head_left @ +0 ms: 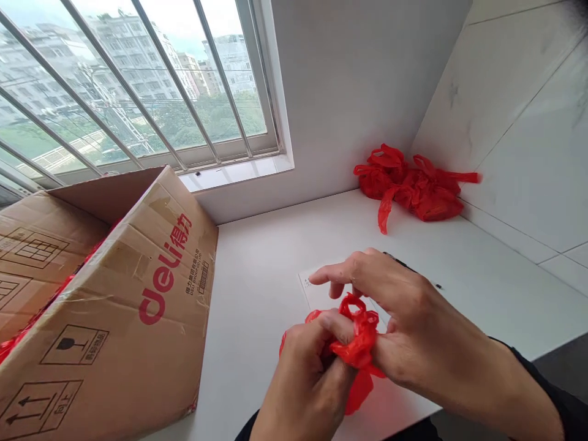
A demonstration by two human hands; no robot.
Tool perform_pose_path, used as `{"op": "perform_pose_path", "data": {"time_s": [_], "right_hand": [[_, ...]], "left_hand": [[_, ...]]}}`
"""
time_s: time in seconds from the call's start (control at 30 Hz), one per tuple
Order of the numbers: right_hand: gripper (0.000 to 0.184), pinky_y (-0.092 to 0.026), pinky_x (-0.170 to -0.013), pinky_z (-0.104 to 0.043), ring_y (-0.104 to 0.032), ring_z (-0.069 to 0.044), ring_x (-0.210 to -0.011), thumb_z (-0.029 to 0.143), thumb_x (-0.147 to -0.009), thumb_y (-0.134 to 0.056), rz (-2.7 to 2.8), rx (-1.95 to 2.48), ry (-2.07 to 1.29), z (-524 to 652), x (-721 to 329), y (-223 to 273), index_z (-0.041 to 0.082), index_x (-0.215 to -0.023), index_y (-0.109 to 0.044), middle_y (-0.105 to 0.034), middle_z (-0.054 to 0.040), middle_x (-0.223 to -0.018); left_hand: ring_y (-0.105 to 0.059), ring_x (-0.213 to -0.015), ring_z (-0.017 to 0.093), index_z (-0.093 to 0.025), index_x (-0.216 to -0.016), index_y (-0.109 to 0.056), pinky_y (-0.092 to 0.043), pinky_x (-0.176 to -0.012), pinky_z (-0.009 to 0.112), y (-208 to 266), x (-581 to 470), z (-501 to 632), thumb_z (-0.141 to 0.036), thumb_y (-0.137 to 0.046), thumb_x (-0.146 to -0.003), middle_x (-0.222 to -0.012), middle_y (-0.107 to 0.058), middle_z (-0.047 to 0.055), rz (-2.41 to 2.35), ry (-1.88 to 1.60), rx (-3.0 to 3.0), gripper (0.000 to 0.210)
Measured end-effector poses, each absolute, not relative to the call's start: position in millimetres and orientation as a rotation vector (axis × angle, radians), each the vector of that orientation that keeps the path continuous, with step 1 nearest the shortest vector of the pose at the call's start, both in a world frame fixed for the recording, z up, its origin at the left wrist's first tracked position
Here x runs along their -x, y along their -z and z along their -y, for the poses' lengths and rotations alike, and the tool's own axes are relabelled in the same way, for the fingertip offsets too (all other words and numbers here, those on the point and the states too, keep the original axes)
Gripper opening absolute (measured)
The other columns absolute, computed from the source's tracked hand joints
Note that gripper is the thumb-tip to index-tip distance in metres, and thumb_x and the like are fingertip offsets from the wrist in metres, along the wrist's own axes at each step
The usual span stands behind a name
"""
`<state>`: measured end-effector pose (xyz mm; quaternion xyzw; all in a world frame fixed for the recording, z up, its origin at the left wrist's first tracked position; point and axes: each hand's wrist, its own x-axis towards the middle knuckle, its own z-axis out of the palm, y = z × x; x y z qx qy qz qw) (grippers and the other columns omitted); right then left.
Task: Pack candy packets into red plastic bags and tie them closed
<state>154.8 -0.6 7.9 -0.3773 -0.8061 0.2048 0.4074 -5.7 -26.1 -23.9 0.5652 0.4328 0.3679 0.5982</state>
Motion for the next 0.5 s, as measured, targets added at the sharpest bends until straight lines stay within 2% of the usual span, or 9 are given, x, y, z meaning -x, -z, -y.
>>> {"op": "perform_pose_path", "data": {"time_s": [0.1,0.2,0.3,0.4,0.5], "right_hand": [[0.045,-0.057,-0.091,-0.039,-0.063,-0.025,-0.111,0.016,-0.093,-0.07,2.091,0.922,-0.629,-5,-163,-5,0.031,-0.134,-0.06,-0.069,-0.0021,-0.121],[0.041,-0.053,-0.102,-0.039,-0.06,-0.023,-0.121,0.021,-0.097,-0.069,2.076,0.918,-0.735,-11,-168,0,0.03,-0.136,-0.061,-0.067,-0.0015,-0.13],[0.034,-0.05,-0.106,-0.04,-0.059,-0.023,-0.126,0.03,-0.103,-0.062,2.014,0.922,-0.944,-16,-167,4,0.029,-0.137,-0.062,-0.066,-0.002,-0.134],[0.033,-0.053,-0.102,-0.039,-0.058,-0.023,-0.126,0.041,-0.106,-0.057,1.931,0.934,-1.182,-20,-164,8,0.031,-0.136,-0.064,-0.066,-0.0012,-0.135],[0.029,-0.05,-0.104,-0.039,-0.06,-0.022,-0.123,0.037,-0.106,-0.057,1.869,0.91,-1.257,-22,-160,12,0.03,-0.132,-0.067,-0.068,-0.0012,-0.13]], "left_hand": [[-0.033,-0.059,0.011,-0.019,-0.074,-0.055,-0.03,-0.053,0.024,22,14,21,-0.051,-0.061,-0.095,-0.066,-0.045,-0.002,-0.963,-0.923,-1.253,0.039],[-0.032,-0.059,0.011,-0.018,-0.074,-0.056,-0.029,-0.051,0.023,19,16,17,-0.062,-0.068,-0.087,-0.065,-0.043,-0.003,-1.014,-0.921,-1.17,0.047],[-0.029,-0.055,0.009,-0.018,-0.065,-0.051,-0.026,-0.049,0.023,19,15,15,-0.063,-0.071,-0.083,-0.06,-0.04,-0.003,-1.084,-0.92,-1.121,0.053],[-0.023,-0.049,0.008,-0.019,-0.059,-0.049,-0.022,-0.047,0.024,23,15,14,-0.064,-0.076,-0.078,-0.054,-0.034,-0.005,-1.081,-0.994,-0.996,0.056],[-0.029,-0.048,0.009,-0.019,-0.06,-0.056,-0.022,-0.046,0.024,30,16,13,-0.052,-0.081,-0.076,-0.053,-0.039,-0.004,-1.077,-1.093,-0.827,0.045]]}}
